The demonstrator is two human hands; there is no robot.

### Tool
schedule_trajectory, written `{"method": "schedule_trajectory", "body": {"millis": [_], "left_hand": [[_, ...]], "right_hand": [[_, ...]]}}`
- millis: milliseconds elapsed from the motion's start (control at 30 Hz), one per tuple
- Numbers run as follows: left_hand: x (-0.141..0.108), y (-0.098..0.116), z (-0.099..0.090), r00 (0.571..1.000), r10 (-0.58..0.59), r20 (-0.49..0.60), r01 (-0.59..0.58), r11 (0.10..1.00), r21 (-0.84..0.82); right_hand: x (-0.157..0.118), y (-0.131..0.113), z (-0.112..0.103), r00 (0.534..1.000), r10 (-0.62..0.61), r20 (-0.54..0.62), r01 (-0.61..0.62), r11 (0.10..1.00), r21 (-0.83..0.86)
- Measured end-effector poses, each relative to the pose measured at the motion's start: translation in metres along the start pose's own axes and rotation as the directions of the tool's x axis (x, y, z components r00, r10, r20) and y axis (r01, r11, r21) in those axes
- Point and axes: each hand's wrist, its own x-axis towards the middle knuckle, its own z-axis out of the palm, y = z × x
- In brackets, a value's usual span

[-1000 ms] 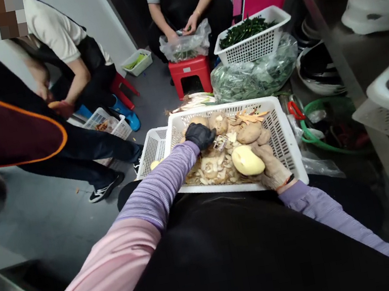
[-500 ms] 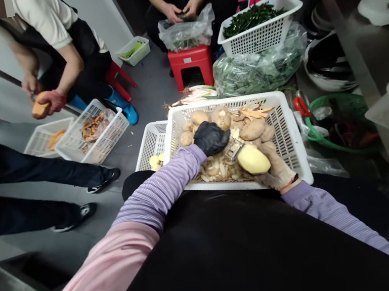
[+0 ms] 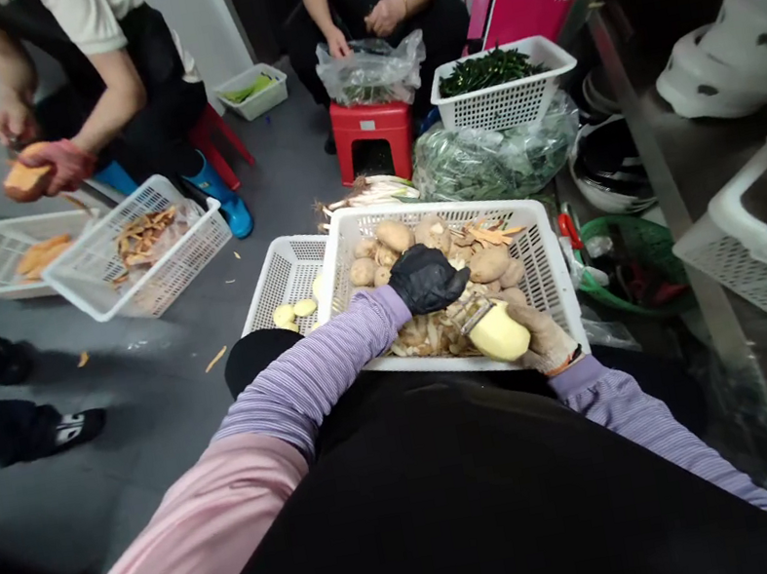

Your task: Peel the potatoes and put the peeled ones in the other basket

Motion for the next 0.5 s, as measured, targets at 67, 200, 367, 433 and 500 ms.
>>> {"method": "schedule_trajectory", "body": {"millis": [67, 200, 367, 433, 500], "left_hand": [[-0.003, -0.008, -0.001, 0.999, 0.018, 0.038, -0.019, 1.0, 0.019], [-0.01, -0.026, 0.003, 0.967, -0.25, 0.044, 0.252, 0.967, -0.042], [-0.011, -0.029, 0.003, 0.992, -0.124, -0.031, 0.12, 0.986, -0.113], [-0.014, -0.034, 0.003, 0.972, -0.233, 0.017, 0.234, 0.968, -0.091], [-0.02, -0.036, 0.003, 0.928, -0.372, 0.018, 0.372, 0.925, -0.081]], "right_hand": [[-0.005, -0.005, 0.008, 0.999, -0.011, 0.042, 0.015, 0.996, -0.085], [-0.011, -0.017, 0.016, 0.993, -0.045, 0.109, 0.072, 0.965, -0.252], [-0.006, -0.031, 0.019, 0.991, -0.082, 0.108, 0.127, 0.845, -0.52], [-0.006, -0.032, 0.025, 0.992, -0.077, 0.098, 0.111, 0.908, -0.404], [-0.005, -0.028, 0.031, 0.998, -0.056, 0.005, 0.056, 0.982, -0.178]]}}
